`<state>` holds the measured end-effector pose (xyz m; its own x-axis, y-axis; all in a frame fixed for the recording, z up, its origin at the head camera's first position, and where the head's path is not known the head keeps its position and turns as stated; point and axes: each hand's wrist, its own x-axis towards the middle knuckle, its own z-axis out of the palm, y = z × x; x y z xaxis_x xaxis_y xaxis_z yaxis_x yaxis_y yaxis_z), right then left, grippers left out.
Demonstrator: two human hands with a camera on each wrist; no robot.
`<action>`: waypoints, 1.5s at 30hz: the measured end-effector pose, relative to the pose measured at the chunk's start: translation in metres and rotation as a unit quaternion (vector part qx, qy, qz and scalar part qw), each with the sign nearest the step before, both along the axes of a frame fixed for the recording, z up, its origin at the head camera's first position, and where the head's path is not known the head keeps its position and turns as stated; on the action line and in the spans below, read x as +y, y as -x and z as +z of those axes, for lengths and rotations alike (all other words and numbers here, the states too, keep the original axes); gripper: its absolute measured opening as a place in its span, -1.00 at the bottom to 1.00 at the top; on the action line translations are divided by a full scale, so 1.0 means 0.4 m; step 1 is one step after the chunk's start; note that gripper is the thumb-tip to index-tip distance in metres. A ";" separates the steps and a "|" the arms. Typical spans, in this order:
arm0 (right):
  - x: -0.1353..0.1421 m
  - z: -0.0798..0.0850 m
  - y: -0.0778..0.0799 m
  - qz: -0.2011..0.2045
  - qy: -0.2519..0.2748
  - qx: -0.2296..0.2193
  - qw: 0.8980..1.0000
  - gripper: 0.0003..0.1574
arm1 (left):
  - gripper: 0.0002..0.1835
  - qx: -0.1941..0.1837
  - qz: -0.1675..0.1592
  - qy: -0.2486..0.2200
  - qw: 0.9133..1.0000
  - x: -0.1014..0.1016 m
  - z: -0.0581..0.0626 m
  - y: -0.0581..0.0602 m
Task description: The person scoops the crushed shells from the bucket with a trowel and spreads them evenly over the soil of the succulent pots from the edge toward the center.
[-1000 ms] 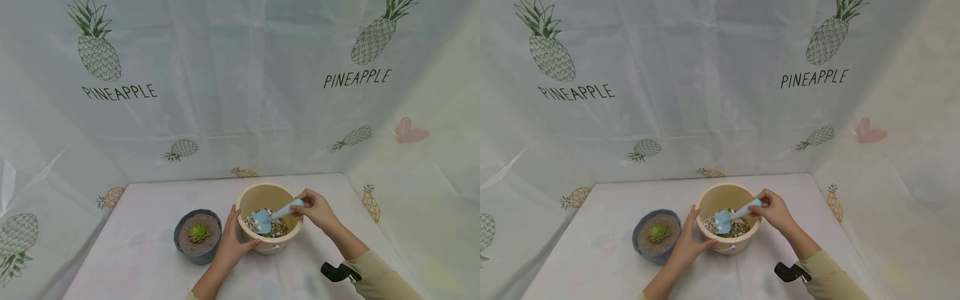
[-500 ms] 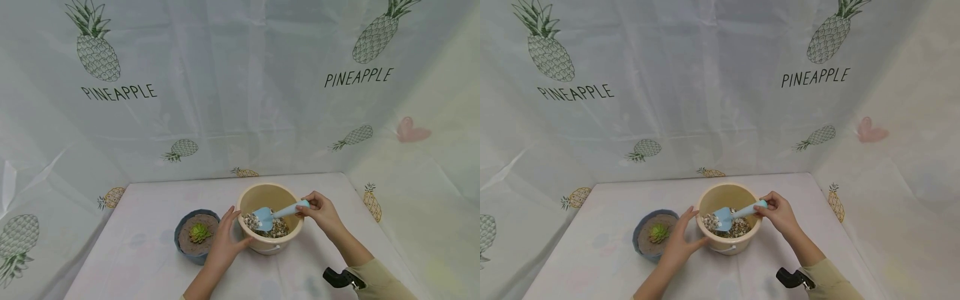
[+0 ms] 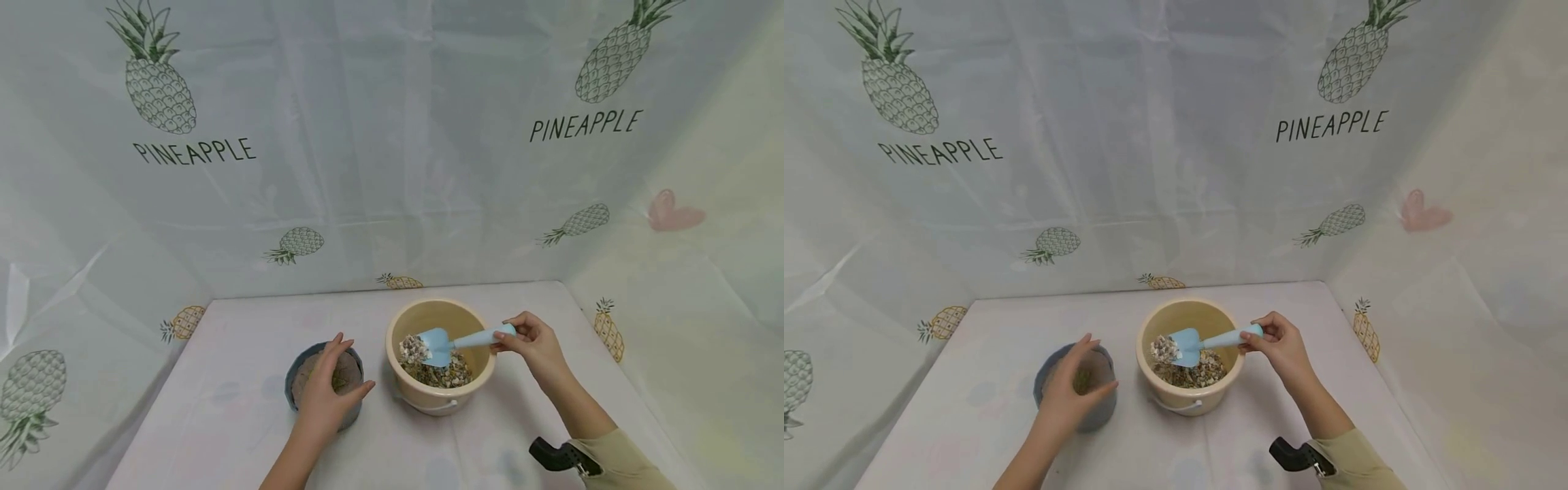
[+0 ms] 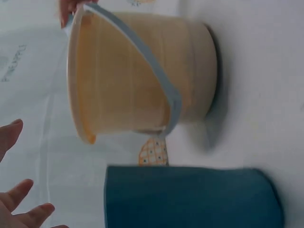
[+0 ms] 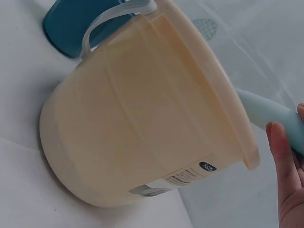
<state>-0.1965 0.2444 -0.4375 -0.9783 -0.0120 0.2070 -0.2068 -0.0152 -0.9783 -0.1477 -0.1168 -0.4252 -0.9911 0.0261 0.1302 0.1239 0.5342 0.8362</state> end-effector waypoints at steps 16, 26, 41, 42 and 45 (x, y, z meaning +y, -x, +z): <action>-0.096 0.058 0.029 0.025 0.038 0.023 0.999 -0.69 | 0.01 -0.086 0.077 0.034 0.993 -0.194 -0.036 -0.034; -0.214 0.072 0.041 0.080 0.047 0.006 0.996 -0.71 | 0.14 -0.132 0.072 0.044 0.988 -0.229 -0.080 -0.033; -0.399 0.071 0.052 0.149 0.015 -0.069 0.986 -0.69 | 0.29 -0.123 0.029 -0.037 0.991 -0.235 -0.144 -0.032; -0.409 0.070 0.054 0.151 0.015 -0.071 0.986 -0.69 | 0.30 -0.122 0.030 -0.035 0.992 -0.234 -0.145 -0.033; -0.436 0.068 0.060 0.158 0.006 -0.070 0.985 -0.67 | 0.30 -0.119 0.036 -0.037 0.992 -0.231 -0.147 -0.033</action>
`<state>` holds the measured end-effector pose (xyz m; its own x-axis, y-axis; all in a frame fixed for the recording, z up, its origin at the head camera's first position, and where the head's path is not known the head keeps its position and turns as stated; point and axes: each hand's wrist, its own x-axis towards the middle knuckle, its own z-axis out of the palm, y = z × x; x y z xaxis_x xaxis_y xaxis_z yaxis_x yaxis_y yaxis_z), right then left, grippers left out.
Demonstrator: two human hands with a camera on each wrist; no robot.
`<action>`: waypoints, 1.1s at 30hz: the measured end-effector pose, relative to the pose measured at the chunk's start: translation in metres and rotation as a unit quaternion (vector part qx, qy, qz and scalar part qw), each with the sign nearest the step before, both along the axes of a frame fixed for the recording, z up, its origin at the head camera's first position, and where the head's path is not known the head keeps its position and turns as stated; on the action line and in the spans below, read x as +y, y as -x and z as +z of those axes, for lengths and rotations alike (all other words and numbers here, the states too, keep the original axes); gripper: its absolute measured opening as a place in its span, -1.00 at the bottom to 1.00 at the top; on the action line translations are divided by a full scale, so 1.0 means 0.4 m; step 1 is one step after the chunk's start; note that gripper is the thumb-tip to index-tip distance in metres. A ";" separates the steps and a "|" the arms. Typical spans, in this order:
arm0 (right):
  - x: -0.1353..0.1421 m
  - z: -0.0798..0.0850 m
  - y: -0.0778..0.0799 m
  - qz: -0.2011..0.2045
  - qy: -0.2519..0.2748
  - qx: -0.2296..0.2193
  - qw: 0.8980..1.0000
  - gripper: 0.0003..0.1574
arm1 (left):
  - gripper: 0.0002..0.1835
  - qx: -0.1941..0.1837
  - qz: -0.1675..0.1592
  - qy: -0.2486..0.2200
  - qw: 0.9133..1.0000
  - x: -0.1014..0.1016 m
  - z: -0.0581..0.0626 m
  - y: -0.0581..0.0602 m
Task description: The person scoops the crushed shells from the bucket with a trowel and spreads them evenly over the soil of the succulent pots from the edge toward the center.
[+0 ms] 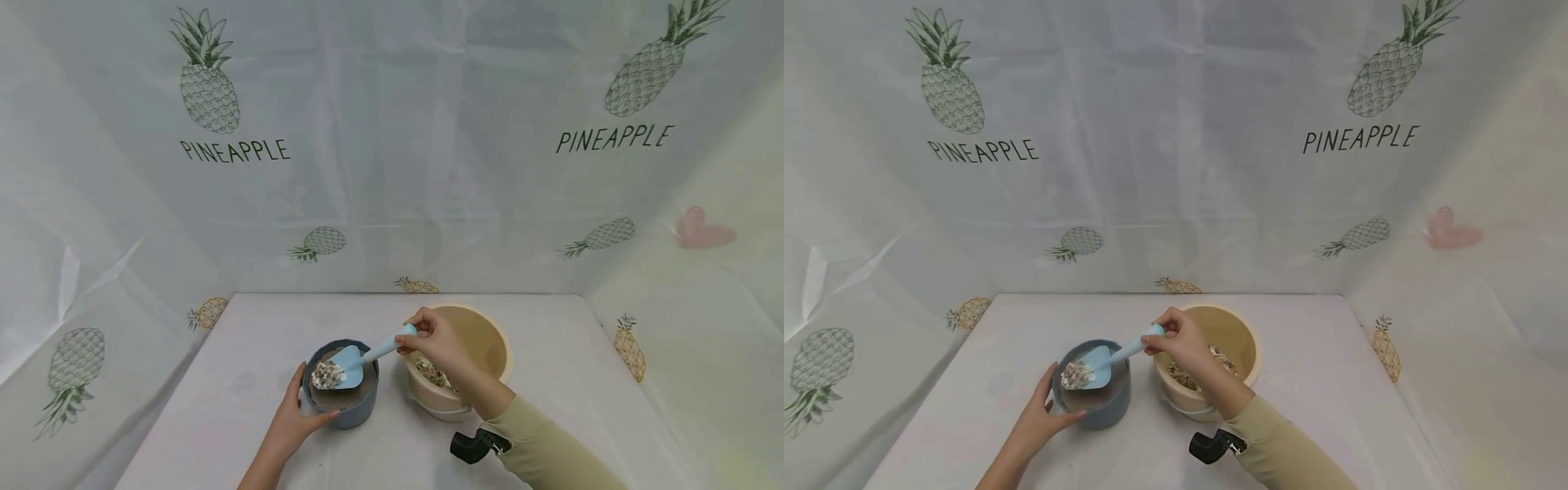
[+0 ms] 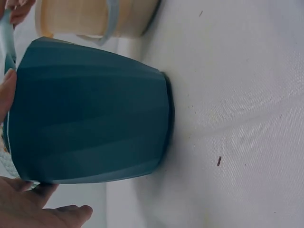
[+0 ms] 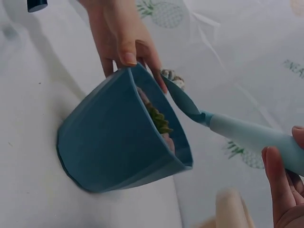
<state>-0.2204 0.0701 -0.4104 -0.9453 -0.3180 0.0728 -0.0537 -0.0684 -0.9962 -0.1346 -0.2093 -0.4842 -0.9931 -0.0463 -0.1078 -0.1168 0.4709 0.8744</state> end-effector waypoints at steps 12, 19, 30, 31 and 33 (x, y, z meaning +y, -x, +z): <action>-0.056 0.028 0.023 0.026 -0.061 0.049 0.997 -0.73 | 0.31 -0.006 0.013 -0.004 1.000 0.010 0.005 -0.002; -0.078 0.054 0.022 0.050 -0.106 0.071 0.991 -0.71 | 0.31 -0.004 0.013 -0.009 1.000 0.007 0.003 -0.003; -0.107 0.065 0.033 0.045 -0.133 0.113 0.984 -0.74 | 0.29 0.005 0.008 -0.030 1.000 0.007 -0.005 -0.001; -0.110 0.066 0.034 0.043 -0.138 0.117 0.983 -0.74 | 0.29 0.007 0.008 -0.036 0.999 0.007 -0.006 -0.001; -0.114 0.067 0.035 0.037 -0.149 0.122 0.981 -0.75 | 0.28 0.010 0.005 -0.047 0.999 0.008 -0.007 -0.001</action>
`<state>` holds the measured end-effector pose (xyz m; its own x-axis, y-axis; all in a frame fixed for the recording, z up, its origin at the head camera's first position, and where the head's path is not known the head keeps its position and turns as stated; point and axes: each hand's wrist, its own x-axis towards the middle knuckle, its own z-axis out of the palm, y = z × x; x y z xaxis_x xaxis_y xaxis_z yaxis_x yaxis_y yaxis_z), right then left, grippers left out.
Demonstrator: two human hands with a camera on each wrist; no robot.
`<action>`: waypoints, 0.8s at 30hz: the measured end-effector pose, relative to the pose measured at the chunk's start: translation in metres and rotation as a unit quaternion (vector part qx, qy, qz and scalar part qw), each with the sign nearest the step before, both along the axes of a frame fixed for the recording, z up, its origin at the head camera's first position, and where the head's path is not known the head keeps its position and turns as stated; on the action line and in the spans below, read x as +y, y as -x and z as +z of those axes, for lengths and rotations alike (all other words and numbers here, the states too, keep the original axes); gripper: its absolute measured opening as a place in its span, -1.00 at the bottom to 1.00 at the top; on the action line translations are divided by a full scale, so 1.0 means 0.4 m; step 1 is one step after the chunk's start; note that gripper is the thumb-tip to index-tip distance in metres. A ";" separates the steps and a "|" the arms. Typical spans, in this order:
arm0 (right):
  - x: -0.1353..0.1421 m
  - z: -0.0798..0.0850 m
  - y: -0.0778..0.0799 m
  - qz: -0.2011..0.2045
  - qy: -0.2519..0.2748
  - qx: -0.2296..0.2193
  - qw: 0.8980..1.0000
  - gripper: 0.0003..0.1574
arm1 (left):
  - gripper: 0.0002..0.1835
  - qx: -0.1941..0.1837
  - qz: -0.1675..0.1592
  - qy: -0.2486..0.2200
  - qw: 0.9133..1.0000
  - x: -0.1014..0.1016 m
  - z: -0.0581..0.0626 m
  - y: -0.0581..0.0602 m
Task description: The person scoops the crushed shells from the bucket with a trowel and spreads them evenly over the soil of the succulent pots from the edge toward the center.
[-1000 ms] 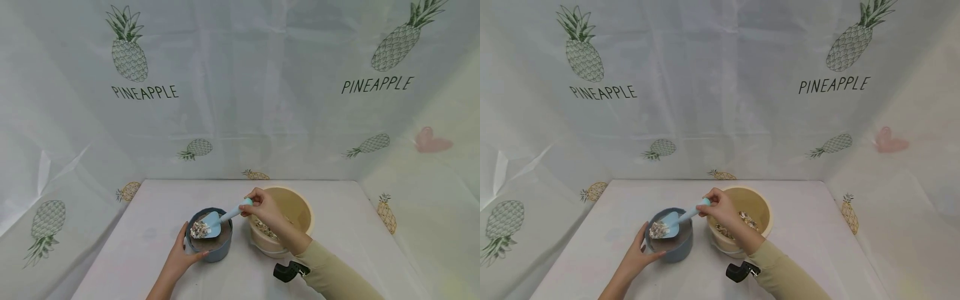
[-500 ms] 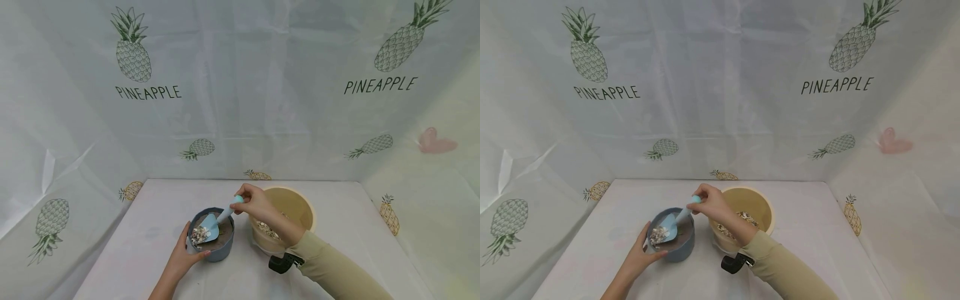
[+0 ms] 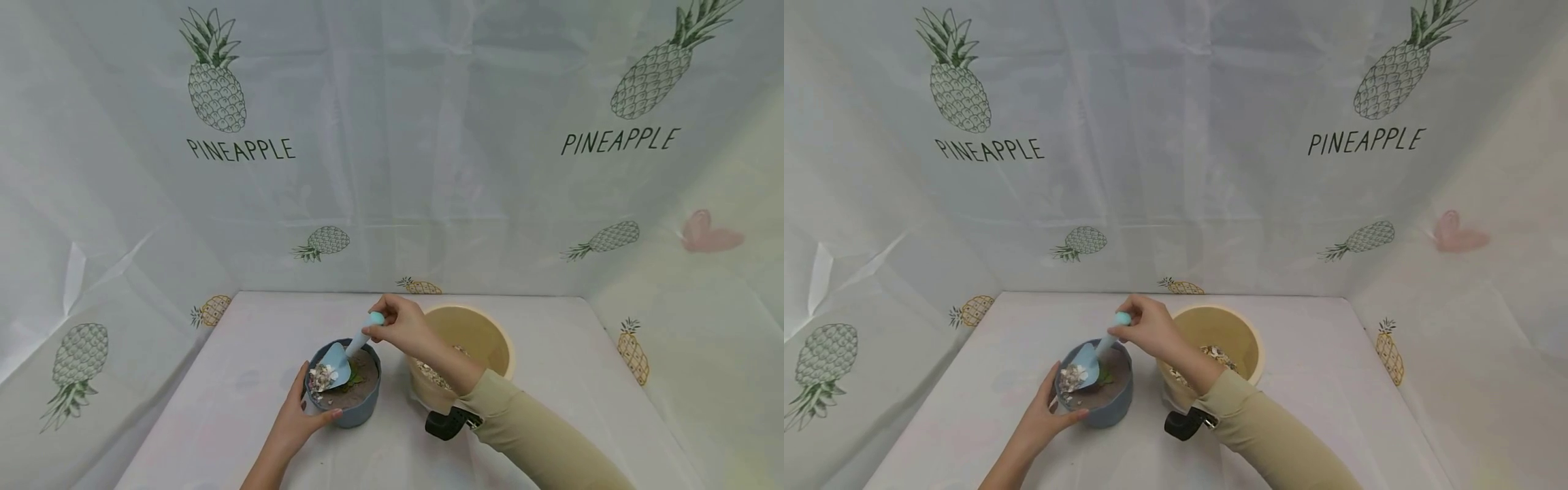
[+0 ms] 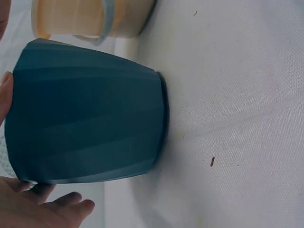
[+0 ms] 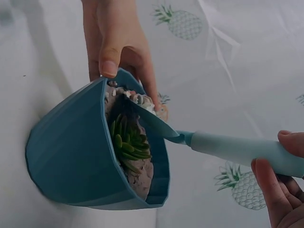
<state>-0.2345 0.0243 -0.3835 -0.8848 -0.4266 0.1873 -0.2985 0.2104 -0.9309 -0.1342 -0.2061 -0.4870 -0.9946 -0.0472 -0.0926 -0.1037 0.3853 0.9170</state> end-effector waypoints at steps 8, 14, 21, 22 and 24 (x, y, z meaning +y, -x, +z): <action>-0.006 0.009 -0.007 -0.011 -0.018 0.033 0.999 -0.76 | 0.30 -0.002 -0.004 -0.041 0.999 0.000 -0.004 0.002; 0.001 0.008 -0.011 0.002 -0.015 0.049 0.999 -0.76 | 0.32 -0.009 -0.001 -0.054 0.999 0.001 -0.002 0.000; 0.004 0.028 -0.019 0.020 -0.026 0.047 0.998 -0.75 | 0.30 0.000 -0.005 -0.059 0.998 0.001 -0.005 0.000; 0.003 0.031 -0.019 0.021 -0.028 0.048 0.998 -0.75 | 0.30 0.001 -0.005 -0.060 0.998 0.001 -0.005 0.000; 0.001 0.035 -0.018 0.023 -0.034 0.056 0.998 -0.75 | 0.30 0.002 -0.005 -0.060 0.998 0.002 -0.006 0.000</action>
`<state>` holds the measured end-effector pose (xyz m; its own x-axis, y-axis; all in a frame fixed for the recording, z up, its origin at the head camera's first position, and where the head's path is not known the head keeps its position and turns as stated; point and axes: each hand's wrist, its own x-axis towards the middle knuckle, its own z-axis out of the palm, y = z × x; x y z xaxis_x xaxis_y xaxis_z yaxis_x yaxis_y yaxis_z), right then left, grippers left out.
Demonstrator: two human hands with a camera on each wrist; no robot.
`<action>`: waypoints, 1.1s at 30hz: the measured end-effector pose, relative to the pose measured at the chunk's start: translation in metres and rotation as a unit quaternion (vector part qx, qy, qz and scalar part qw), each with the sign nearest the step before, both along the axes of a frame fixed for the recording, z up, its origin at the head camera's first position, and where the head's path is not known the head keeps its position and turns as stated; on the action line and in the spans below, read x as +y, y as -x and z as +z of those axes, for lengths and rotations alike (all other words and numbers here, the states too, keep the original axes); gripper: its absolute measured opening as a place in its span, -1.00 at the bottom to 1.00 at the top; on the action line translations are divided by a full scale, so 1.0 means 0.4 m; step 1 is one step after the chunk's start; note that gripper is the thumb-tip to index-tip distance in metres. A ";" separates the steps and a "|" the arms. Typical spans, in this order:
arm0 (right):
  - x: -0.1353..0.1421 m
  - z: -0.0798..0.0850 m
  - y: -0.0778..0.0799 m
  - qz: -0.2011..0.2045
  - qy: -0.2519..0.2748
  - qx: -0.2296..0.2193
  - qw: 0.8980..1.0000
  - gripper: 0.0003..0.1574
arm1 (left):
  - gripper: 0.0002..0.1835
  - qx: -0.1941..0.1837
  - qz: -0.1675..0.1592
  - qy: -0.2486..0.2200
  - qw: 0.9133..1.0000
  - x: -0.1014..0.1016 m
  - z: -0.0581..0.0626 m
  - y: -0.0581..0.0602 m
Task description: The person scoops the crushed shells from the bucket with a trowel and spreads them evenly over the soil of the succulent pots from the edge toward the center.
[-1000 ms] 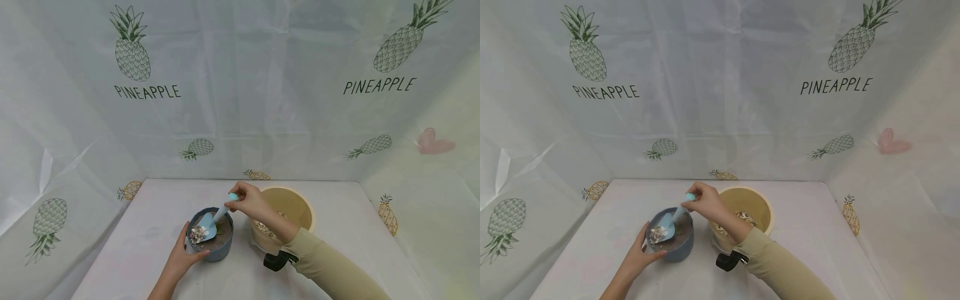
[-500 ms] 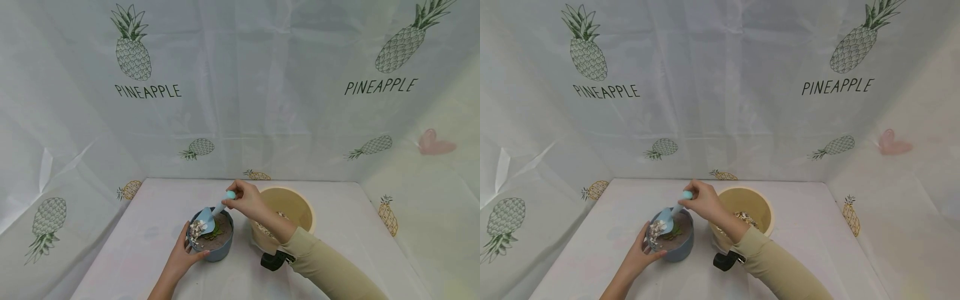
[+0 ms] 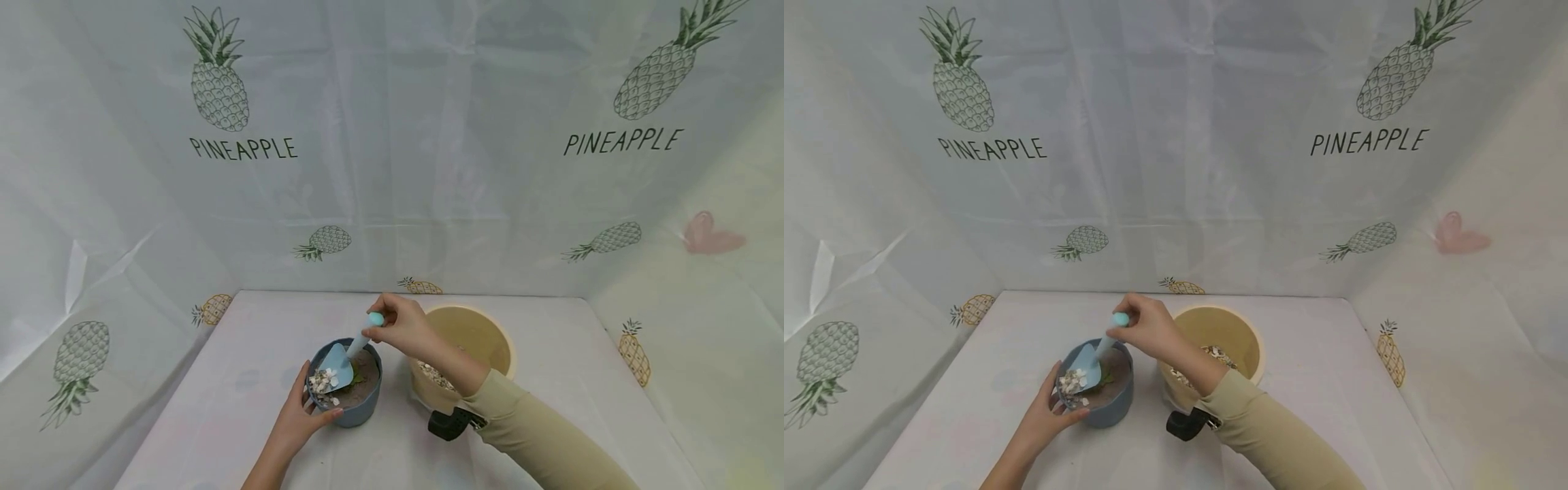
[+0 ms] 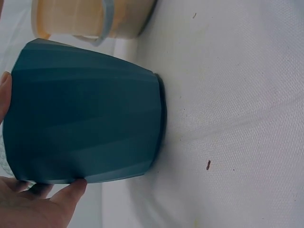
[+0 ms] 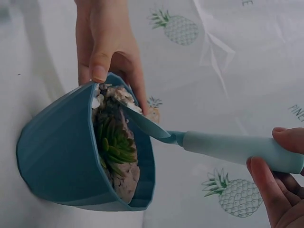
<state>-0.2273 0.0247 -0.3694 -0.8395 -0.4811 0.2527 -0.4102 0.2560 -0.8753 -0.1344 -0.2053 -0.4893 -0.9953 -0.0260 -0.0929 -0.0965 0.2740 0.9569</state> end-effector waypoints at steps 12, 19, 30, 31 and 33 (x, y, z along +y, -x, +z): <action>-0.003 0.005 0.001 -0.014 -0.008 0.020 1.000 -0.75 | 0.32 0.001 0.004 0.005 1.000 0.000 -0.003 0.004; 0.006 0.015 -0.007 -0.004 -0.006 0.016 1.000 -0.77 | 0.32 -0.001 0.007 0.007 1.000 0.000 -0.005 0.003; 0.010 0.009 -0.009 -0.016 0.002 0.032 0.999 -0.75 | 0.28 0.007 0.017 0.081 0.997 0.001 0.017 -0.008; 0.010 0.010 -0.009 -0.014 0.004 0.032 0.999 -0.75 | 0.27 0.009 0.017 0.089 0.996 -0.001 0.020 -0.009; 0.012 0.011 -0.010 -0.010 0.006 0.034 0.999 -0.75 | 0.25 0.011 0.017 0.101 0.995 -0.004 0.026 -0.011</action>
<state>-0.2232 0.0296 -0.3649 -0.8296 -0.4612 0.3149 -0.4637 0.2548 -0.8486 -0.1300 -0.2070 -0.4791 -0.9953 -0.0765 -0.0595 -0.0881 0.4586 0.8843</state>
